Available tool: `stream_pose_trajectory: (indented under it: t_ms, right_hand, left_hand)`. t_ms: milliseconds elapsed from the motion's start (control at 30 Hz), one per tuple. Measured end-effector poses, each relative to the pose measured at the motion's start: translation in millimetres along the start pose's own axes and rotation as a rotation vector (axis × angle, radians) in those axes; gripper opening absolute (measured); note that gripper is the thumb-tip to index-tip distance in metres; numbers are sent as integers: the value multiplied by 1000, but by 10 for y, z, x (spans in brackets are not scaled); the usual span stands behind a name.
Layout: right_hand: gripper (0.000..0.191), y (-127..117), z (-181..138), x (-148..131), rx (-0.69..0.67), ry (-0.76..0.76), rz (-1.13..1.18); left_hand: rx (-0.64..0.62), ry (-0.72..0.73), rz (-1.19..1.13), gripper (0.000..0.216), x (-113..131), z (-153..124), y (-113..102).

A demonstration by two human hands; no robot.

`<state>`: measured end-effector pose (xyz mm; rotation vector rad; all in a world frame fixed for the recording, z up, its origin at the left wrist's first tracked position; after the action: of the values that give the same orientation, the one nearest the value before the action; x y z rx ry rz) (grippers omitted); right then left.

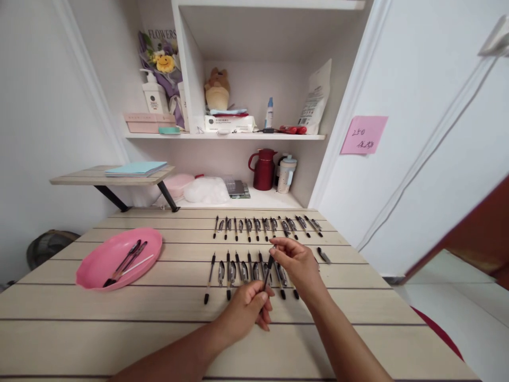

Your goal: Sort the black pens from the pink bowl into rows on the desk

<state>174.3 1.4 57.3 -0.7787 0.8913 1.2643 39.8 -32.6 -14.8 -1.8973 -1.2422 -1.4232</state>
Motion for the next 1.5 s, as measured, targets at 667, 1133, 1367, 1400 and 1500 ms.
stream_pose_trajectory:
  t_ms: [667,1133,1367,1400,1500]
  right_hand:
    - [43,-35,29,-120,-117,-182,-342]
    - [27,-19,-39,-154,-86,90,-27]
    - [22,-14,-52,-117,-66,119,7]
    - [23,-15,-51,-128,-76,120,4]
    - [25,-27,-45,-165,-129,118,4]
  left_hand:
    - [32,17,12,25,40,-51,-15]
    - [33,55,18,20,61,-84,-7]
    - [40,51,18,20,62,-95,0]
    - [29,50,12,20,70,-103,4]
    - [-47,38,-17,24,98,-132,21]
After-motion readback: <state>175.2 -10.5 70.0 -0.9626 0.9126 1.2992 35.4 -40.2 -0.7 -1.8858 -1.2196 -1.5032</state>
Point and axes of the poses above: each hand's wrist, its own z-axis towards the middle knuckle, its own y-axis out of the palm, x = y × z, the point moved 2 cm from there along z, towards the middle knuckle, and after that the axes turned 15 degrees about -y, right-handed, at the moved point
